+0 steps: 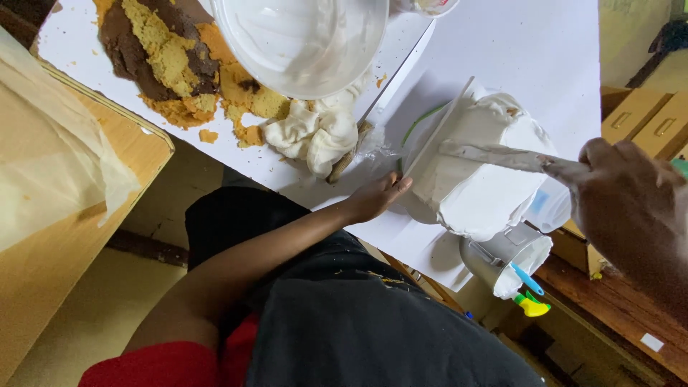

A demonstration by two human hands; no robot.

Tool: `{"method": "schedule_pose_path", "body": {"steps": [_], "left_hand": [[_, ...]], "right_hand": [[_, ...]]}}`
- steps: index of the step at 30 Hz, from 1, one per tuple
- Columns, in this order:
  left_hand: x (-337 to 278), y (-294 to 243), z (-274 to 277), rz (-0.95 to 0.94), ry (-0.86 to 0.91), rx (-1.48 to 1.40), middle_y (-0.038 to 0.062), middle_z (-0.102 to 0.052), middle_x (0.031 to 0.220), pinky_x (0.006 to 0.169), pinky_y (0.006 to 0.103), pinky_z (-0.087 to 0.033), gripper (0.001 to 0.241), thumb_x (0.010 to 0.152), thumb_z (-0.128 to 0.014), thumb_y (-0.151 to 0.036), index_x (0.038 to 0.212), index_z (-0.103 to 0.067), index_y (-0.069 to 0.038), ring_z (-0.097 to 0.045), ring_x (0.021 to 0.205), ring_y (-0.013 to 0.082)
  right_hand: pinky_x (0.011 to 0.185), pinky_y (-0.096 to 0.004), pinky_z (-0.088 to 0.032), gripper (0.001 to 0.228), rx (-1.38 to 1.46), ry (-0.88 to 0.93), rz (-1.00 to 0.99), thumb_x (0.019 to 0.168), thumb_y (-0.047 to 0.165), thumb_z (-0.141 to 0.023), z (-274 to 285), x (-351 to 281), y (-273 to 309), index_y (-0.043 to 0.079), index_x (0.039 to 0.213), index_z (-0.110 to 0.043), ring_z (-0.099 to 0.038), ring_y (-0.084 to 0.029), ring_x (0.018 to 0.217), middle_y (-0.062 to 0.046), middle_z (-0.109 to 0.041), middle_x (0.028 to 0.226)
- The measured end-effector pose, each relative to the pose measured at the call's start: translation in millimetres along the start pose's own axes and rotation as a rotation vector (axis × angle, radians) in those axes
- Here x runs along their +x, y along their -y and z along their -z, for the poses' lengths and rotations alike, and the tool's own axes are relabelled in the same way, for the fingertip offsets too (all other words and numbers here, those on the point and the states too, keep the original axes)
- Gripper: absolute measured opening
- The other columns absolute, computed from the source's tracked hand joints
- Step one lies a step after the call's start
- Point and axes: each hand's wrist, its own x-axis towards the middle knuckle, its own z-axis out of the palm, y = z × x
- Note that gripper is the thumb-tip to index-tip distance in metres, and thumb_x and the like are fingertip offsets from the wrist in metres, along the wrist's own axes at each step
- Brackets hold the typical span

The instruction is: Applying and smoothing white frosting over a square cake using a metal spatula at a decorating station.

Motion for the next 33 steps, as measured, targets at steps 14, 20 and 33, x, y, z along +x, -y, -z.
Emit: {"method": "schedule_pose_path", "body": {"steps": [14, 20, 33], "left_hand": [[6.9, 13.7, -8.1, -0.103, 0.022, -0.153, 0.013, -0.060, 0.134, 0.101, 0.0400, -0.041, 0.080, 0.090, -0.032, -0.068, 0.142, -0.048, -0.010, -0.057, 0.123, 0.0297], [5.8, 1.4, 3.6, -0.081, -0.041, -0.063, 0.012, -0.056, 0.136, 0.102, 0.0441, -0.037, 0.078, 0.090, -0.028, -0.066, 0.142, -0.048, -0.011, -0.053, 0.127, 0.0316], [42.3, 24.6, 6.7, -0.281, -0.113, -0.100, 0.018, -0.045, 0.159, 0.121, 0.0436, -0.030, 0.072, 0.101, -0.031, -0.054, 0.152, -0.042, -0.005, -0.039, 0.150, 0.0305]], "right_hand": [[0.071, -0.017, -0.050, 0.052, -0.065, -0.269, -0.107, 0.107, 0.032, -0.072, -57.2, 12.8, -31.1, 0.038, 0.159, -0.069, -0.056, -0.008, 0.080, 0.006, -0.062, 0.096], [0.061, -0.012, -0.053, 0.036, -0.207, -0.180, -0.102, 0.113, 0.042, -0.061, -30.5, 12.5, -6.7, 0.046, 0.148, -0.066, -0.058, 0.000, 0.066, 0.012, -0.067, 0.092], [0.063, -0.018, -0.066, 0.032, -0.246, -0.112, -0.067, 0.121, 0.046, -0.038, 14.7, -21.7, 29.9, 0.046, 0.143, -0.061, -0.066, 0.001, 0.073, 0.015, -0.067, 0.095]]}}
